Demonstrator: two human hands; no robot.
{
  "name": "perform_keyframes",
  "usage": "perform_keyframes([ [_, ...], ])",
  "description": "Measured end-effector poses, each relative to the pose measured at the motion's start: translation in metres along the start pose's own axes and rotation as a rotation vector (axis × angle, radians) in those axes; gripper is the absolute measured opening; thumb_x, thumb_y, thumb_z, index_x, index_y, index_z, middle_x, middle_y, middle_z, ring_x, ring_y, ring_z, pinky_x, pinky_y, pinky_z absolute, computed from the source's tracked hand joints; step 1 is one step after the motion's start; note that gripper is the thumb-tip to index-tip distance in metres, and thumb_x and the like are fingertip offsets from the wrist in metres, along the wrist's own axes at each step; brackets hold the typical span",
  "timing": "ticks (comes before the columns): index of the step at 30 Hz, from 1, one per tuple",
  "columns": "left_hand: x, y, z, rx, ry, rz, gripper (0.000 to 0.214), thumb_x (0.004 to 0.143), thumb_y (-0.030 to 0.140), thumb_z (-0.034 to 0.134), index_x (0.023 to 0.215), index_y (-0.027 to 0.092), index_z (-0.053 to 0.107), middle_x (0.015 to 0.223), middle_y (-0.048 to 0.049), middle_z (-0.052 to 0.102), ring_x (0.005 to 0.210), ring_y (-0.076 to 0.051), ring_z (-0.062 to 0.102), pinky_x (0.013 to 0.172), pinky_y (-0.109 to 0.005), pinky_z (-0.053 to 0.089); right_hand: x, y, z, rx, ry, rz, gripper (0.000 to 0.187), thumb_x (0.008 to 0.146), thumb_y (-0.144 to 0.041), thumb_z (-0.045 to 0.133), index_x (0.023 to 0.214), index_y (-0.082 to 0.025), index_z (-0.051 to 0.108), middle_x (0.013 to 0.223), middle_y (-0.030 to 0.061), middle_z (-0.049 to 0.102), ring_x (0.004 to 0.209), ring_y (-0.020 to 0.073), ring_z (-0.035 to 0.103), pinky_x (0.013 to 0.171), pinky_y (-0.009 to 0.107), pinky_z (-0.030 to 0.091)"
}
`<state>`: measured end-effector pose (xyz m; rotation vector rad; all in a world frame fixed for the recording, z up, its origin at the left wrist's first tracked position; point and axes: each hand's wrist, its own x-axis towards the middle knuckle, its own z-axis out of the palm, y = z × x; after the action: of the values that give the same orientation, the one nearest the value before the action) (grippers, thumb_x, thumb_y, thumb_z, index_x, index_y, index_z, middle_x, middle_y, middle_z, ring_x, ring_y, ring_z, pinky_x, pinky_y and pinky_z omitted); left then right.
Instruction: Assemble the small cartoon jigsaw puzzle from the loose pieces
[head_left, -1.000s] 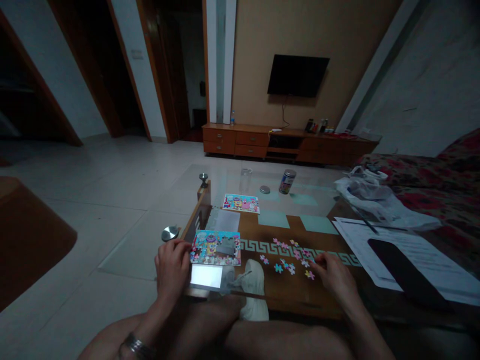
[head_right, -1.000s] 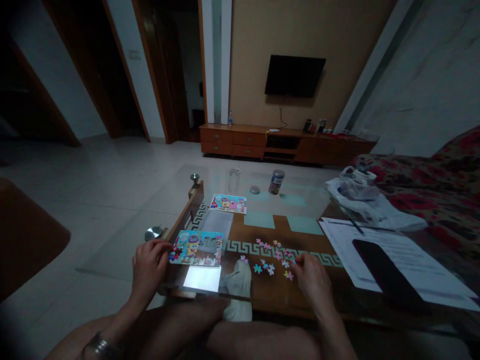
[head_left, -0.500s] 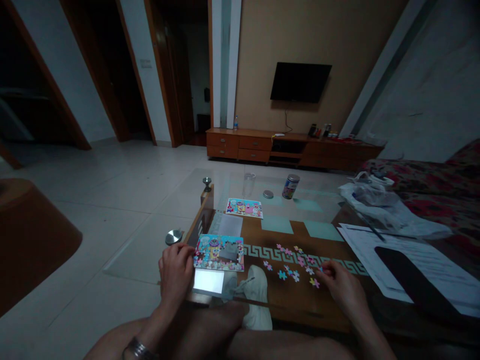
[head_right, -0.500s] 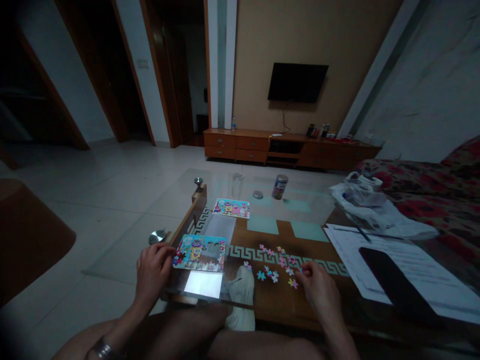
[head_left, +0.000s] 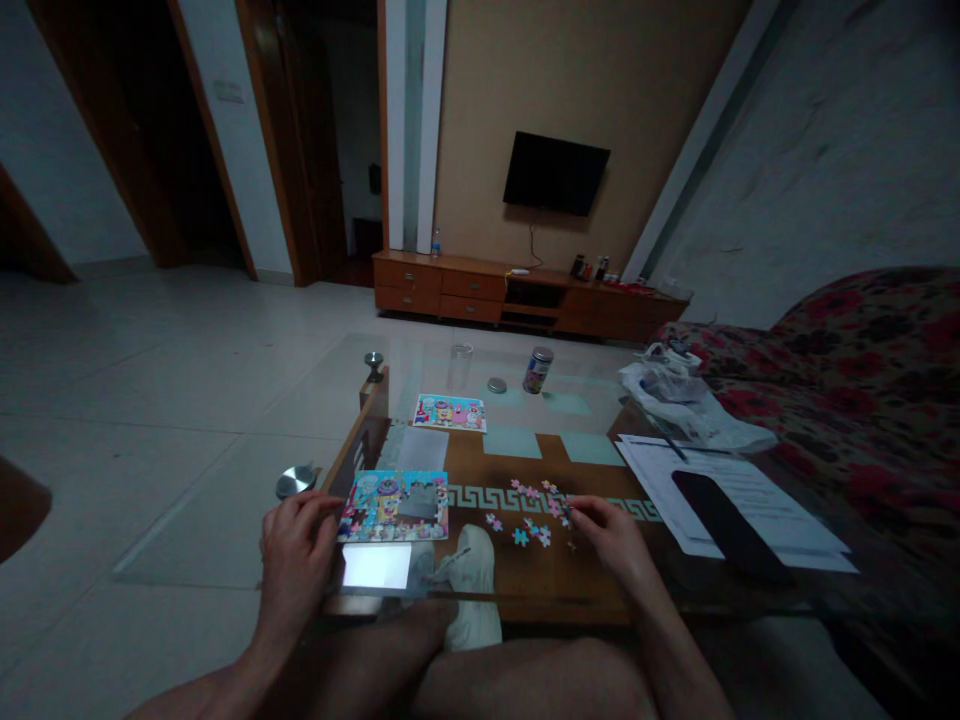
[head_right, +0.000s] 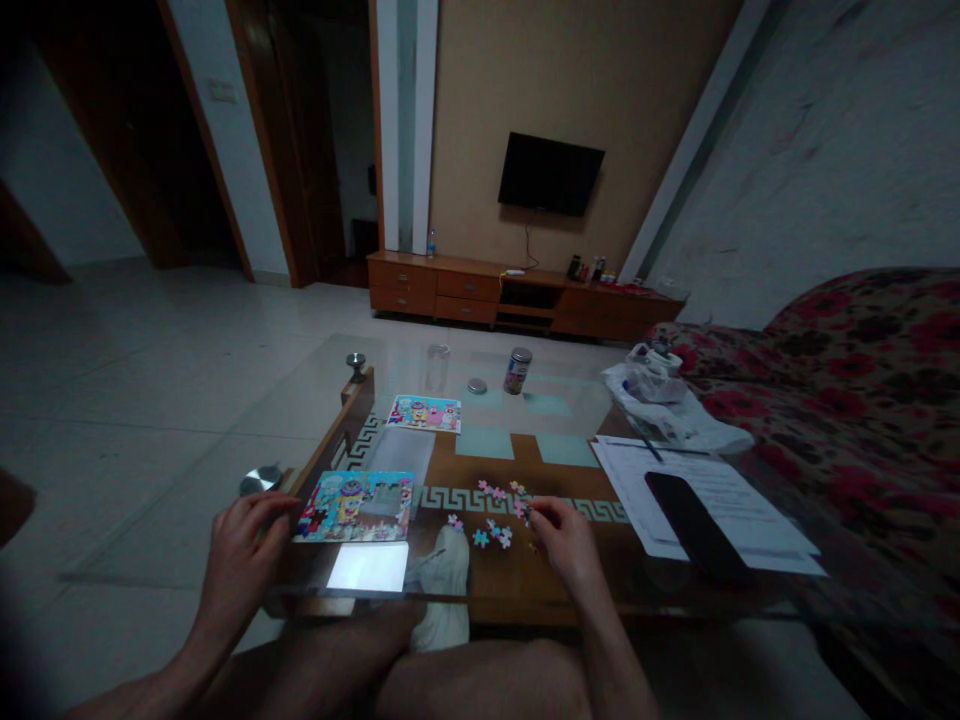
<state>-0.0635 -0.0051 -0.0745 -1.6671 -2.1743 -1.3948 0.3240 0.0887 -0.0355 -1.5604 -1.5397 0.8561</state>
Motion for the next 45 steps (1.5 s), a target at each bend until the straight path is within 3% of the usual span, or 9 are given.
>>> perform_keyframes([
  [5,-0.006,0.02,-0.011,-0.108,-0.019,-0.006,0.022,0.083,0.028,0.045,0.084,0.023,0.066,0.094,-0.0059,0.059,0.097,-0.026,0.05,0.086,-0.044,0.04,-0.003,-0.027,0.025,0.028,-0.067,-0.12,0.023,0.064,-0.039,0.058,0.073,-0.02,0.066,0.079,0.0065,0.071,0.078,0.0236,0.064,0.076,0.036,0.048],
  [10,-0.016,0.035,-0.011,-0.235,-0.096,-0.014,0.021,0.083,0.027,0.046,0.088,0.023,0.067,0.097,-0.0065,0.06,0.097,-0.025,0.052,0.085,-0.042,0.043,-0.009,-0.07,0.072,0.017,-0.23,-0.248,0.017,0.073,-0.031,0.054,0.078,-0.019,0.065,0.082,0.0053,0.068,0.081,0.0211,0.062,0.076,0.034,0.048],
  [16,-0.024,0.044,-0.007,-0.446,-0.208,-0.09,0.024,0.084,0.032,0.049,0.1,0.022,0.064,0.103,-0.0086,0.063,0.1,-0.026,0.057,0.086,-0.042,0.047,-0.029,-0.107,0.138,0.125,-0.525,-0.256,0.007,0.072,-0.015,0.061,0.078,-0.019,0.059,0.071,-0.0018,0.06,0.067,0.0133,0.056,0.063,0.025,0.045],
  [21,-0.021,0.051,-0.014,-0.628,-0.326,-0.207,0.027,0.083,0.034,0.054,0.104,0.022,0.065,0.106,-0.009,0.065,0.097,-0.024,0.061,0.083,-0.036,0.048,-0.039,-0.124,0.17,0.155,-0.67,-0.227,0.012,0.072,-0.007,0.061,0.07,-0.018,0.057,0.065,-0.0043,0.057,0.063,0.0102,0.053,0.058,0.021,0.042],
  [24,-0.019,0.051,-0.017,-0.76,-0.366,-0.331,0.023,0.08,0.036,0.058,0.096,0.021,0.066,0.096,-0.0068,0.069,0.088,-0.023,0.063,0.079,-0.033,0.049,-0.04,-0.13,0.179,0.156,-0.711,-0.209,0.015,0.071,-0.003,0.06,0.069,-0.018,0.057,0.063,-0.005,0.057,0.061,0.0095,0.053,0.058,0.021,0.041],
  [28,-0.019,0.05,-0.016,-0.939,-0.399,-0.583,0.027,0.07,0.043,0.067,0.081,0.018,0.064,0.069,-0.0018,0.065,0.061,-0.018,0.06,0.057,-0.028,0.049,-0.045,-0.127,0.18,0.133,-0.75,-0.179,0.012,0.072,-0.005,0.06,0.071,-0.017,0.059,0.064,-0.0042,0.058,0.061,0.0106,0.054,0.058,0.022,0.041],
  [32,-0.019,0.051,-0.014,-1.033,-0.354,-0.759,0.037,0.057,0.047,0.075,0.073,0.016,0.062,0.063,-0.001,0.063,0.055,-0.016,0.059,0.052,-0.026,0.048,-0.05,-0.122,0.172,-0.025,-0.651,-0.327,0.011,0.074,-0.008,0.06,0.077,-0.018,0.061,0.072,-0.0014,0.061,0.07,0.0143,0.057,0.066,0.026,0.043],
  [38,-0.015,0.051,-0.013,-1.056,-0.315,-0.82,0.042,0.051,0.048,0.078,0.071,0.016,0.06,0.056,0.0001,0.062,0.05,-0.015,0.059,0.051,-0.027,0.049,-0.052,-0.123,0.163,-0.229,-0.531,-0.607,0.008,0.08,-0.012,0.058,0.079,-0.019,0.057,0.08,0.0009,0.059,0.075,0.0158,0.054,0.067,0.028,0.041],
  [45,-0.015,0.051,-0.013,-1.04,-0.333,-0.835,0.041,0.051,0.047,0.078,0.069,0.016,0.059,0.054,0.0006,0.063,0.05,-0.015,0.06,0.051,-0.026,0.05,-0.057,-0.122,0.167,-0.391,-0.511,-0.751,0.008,0.081,-0.012,0.057,0.079,-0.02,0.056,0.082,0.0033,0.059,0.078,0.018,0.053,0.067,0.028,0.039],
])
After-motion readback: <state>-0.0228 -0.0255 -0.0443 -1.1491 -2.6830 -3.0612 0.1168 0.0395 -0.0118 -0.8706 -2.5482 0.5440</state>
